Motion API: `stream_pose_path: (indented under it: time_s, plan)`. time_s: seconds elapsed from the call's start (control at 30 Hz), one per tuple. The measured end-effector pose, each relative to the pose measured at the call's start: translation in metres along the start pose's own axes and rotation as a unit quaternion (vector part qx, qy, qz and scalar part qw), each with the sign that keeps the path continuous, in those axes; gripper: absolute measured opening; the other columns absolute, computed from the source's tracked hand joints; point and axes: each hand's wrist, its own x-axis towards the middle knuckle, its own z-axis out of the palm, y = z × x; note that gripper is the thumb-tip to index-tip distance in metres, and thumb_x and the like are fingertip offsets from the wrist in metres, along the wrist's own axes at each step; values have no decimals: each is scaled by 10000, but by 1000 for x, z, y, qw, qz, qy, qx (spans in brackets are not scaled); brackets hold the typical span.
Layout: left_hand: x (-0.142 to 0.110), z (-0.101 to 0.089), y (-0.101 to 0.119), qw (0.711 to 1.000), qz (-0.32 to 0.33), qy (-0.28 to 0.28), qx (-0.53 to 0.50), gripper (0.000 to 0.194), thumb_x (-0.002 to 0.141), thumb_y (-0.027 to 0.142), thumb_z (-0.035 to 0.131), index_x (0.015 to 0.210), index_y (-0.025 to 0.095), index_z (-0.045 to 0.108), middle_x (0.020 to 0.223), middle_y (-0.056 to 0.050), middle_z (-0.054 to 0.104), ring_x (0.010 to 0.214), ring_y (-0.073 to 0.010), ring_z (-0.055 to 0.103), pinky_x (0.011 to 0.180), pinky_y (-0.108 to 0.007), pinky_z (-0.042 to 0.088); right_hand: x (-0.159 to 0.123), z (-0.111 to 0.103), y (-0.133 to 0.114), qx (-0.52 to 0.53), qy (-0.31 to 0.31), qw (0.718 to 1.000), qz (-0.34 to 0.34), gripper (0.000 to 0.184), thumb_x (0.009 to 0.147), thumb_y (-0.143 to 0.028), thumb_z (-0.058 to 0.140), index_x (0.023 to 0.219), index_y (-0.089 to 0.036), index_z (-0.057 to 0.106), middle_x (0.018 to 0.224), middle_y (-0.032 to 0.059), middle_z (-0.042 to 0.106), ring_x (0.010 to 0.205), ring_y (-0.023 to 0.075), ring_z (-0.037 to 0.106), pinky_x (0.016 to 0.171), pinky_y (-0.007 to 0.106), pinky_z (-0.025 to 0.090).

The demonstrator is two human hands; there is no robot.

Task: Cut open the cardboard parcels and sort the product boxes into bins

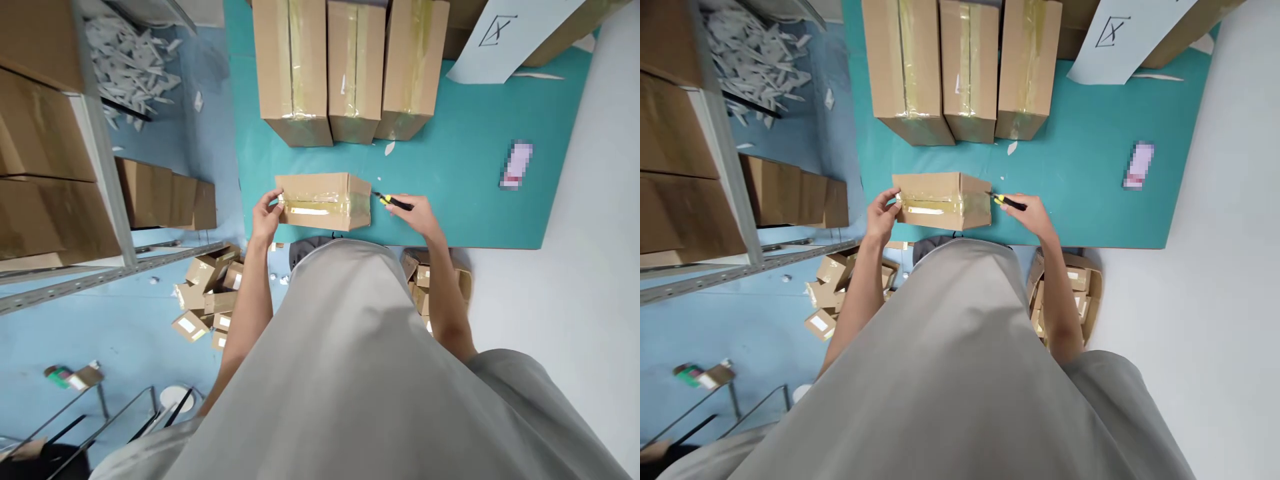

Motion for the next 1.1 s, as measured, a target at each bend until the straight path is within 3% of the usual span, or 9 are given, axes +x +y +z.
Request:
stream_pose_path:
  time_s: [0.1, 0.17, 0.33, 0.47, 0.63, 0.73, 0.83, 0.97, 1.1]
  plan:
    - [3, -5, -1, 1000, -14, 23, -4, 557, 781, 457, 854, 1286, 244, 752, 1480, -107, 770, 1070, -243, 783, 916, -360, 666, 12, 28, 21, 109, 78, 984, 121, 411, 919, -568, 851, 1018, -170, 851, 838, 27, 797, 763, 182, 728, 748, 287, 556]
    - [4, -7, 0, 999, -16, 35, 0, 512, 794, 407, 825, 1270, 235, 749, 1471, -109, 770, 1076, -237, 772, 900, -345, 654, 19, 50, 23, 157, 76, 967, 188, 402, 863, -553, 911, 911, -168, 804, 730, 4, 748, 699, 160, 700, 696, 261, 540]
    - [5, -4, 0, 998, -12, 61, 30, 460, 801, 321, 762, 1253, 238, 737, 1408, -98, 777, 1039, -219, 745, 916, -348, 637, 20, 84, -2, 243, 75, 944, 212, 417, 751, -477, 1001, 945, -167, 799, 730, -29, 724, 607, 118, 634, 636, 252, 545]
    - [4, 33, -6, 999, -41, 9, 29, 471, 791, 256, 705, 1261, 253, 682, 1307, -87, 779, 998, -221, 753, 908, -383, 652, 7, 55, -21, 217, 140, 950, 175, 413, 760, -488, 979, 973, -170, 823, 745, -20, 734, 600, 122, 637, 608, 263, 558]
    - [-3, 129, -13, 991, -19, -128, 19, 476, 739, 166, 746, 1189, 245, 612, 1250, -114, 784, 1278, -298, 730, 1173, -542, 593, -7, -13, -29, 77, 198, 968, 135, 384, 815, -487, 921, 1020, -169, 857, 710, -16, 730, 599, 155, 660, 625, 289, 565]
    - [-7, 171, -12, 978, -5, -206, 28, 440, 768, 197, 782, 1174, 224, 617, 1344, -170, 762, 1391, -341, 692, 1273, -607, 515, -9, -35, -31, -52, 213, 967, 132, 313, 894, -446, 847, 1036, -166, 857, 668, -11, 710, 631, 194, 676, 731, 342, 589]
    - [-1, 178, 0, 976, 43, -214, 16, 437, 875, 300, 786, 1276, 216, 635, 1487, -200, 709, 1453, -361, 670, 1296, -613, 494, -13, -38, -31, -174, 247, 946, 116, 295, 944, -475, 799, 1007, -188, 818, 837, 62, 788, 785, 253, 725, 871, 414, 597]
    - [15, 161, 44, 969, 177, -170, -25, 511, 1028, 486, 754, 1481, 303, 604, 1655, -137, 631, 1552, -316, 612, 1318, -532, 482, -32, -24, -34, -199, 277, 933, 114, 389, 1040, -608, 658, 1020, -223, 709, 980, 109, 795, 916, 297, 740, 910, 438, 587]
    - [18, 155, 97, 956, 211, -201, 31, 441, 981, 441, 818, 1364, 253, 710, 1427, -115, 761, 1380, -298, 704, 1174, -481, 600, -53, 0, -46, -134, 266, 944, 139, 330, 1075, -510, 569, 1232, -221, 600, 1056, 106, 776, 942, 290, 759, 861, 399, 583]
